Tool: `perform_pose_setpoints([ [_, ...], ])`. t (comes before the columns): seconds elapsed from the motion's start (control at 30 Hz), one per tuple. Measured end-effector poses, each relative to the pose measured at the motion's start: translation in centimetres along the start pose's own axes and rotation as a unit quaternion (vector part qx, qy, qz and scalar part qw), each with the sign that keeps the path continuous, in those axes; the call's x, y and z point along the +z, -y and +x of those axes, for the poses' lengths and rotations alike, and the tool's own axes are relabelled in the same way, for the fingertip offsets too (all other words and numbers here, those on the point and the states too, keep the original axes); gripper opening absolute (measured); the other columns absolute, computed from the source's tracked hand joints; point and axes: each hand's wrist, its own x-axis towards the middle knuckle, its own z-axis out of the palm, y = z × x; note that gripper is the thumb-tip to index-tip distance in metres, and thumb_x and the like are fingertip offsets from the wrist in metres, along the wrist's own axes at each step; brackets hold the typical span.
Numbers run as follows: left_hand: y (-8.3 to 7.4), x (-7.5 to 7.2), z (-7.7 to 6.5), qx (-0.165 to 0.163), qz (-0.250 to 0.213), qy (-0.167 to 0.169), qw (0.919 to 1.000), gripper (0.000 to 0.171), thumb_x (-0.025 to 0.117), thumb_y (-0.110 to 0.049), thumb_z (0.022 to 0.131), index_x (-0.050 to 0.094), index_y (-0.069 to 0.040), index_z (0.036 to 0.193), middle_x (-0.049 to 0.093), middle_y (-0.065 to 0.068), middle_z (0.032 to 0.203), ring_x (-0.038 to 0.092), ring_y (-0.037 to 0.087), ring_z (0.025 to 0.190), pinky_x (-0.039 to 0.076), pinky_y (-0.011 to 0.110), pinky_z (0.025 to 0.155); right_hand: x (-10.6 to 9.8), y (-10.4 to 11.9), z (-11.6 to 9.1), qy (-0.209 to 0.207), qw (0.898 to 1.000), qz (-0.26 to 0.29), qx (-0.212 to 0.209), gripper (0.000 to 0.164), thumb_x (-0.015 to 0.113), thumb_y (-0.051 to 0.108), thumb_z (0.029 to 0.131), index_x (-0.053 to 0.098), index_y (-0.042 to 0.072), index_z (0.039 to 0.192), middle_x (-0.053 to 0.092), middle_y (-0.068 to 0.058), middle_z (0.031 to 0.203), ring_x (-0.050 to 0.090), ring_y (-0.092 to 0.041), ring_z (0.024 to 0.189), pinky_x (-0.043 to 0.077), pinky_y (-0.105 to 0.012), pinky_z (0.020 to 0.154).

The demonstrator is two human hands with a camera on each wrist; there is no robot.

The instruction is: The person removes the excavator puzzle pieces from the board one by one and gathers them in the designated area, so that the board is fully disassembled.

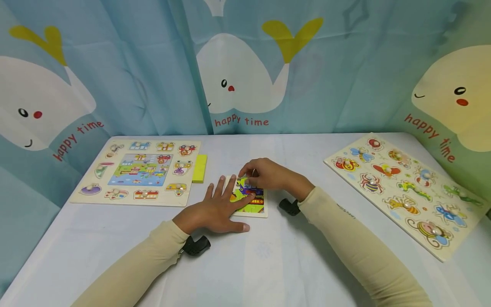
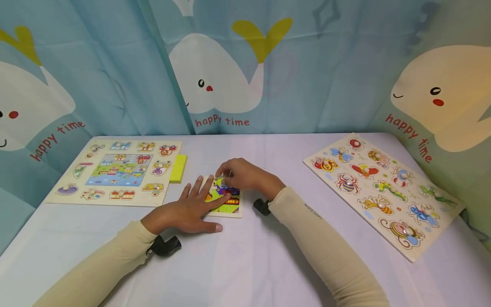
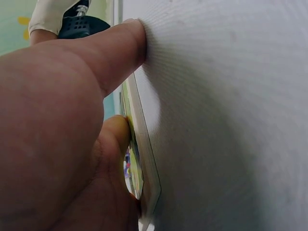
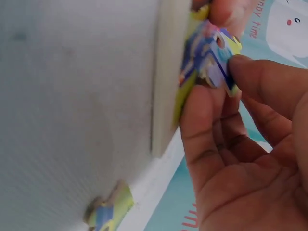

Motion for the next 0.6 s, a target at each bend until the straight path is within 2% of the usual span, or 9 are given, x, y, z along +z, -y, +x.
perform_pose_setpoints([
  [0.2, -0.01, -0.03, 0.05, -0.002, -0.004, 0.0, 1.0, 0.079, 0.053, -0.065, 0.089, 0.021, -0.036, 0.155, -0.022, 0.014, 0.158, -0.024, 0.039, 0.141, -0.009, 0.061, 0.109, -0.3, -0.01, -0.11, 0.022, 1.0, 0.012, 0.002, 0.018, 0.062, 0.003, 0.094, 0.069, 0.007, 0.11, 0.069, -0.002, 0.095, 0.061, -0.015, 0.084, 0.05, -0.032, 0.081],
  [0.6, 0.01, 0.02, 0.1, -0.001, -0.005, 0.001, 1.0, 0.08, 0.054, -0.065, 0.088, 0.02, -0.037, 0.155, -0.022, 0.013, 0.158, -0.024, 0.039, 0.141, -0.01, 0.06, 0.109, -0.43, 0.16, -0.48, 0.014, 0.999, 0.03, 0.011, 0.019, 0.061, 0.001, 0.094, 0.07, 0.005, 0.11, 0.068, -0.002, 0.096, 0.057, -0.016, 0.083, 0.048, -0.031, 0.079],
])
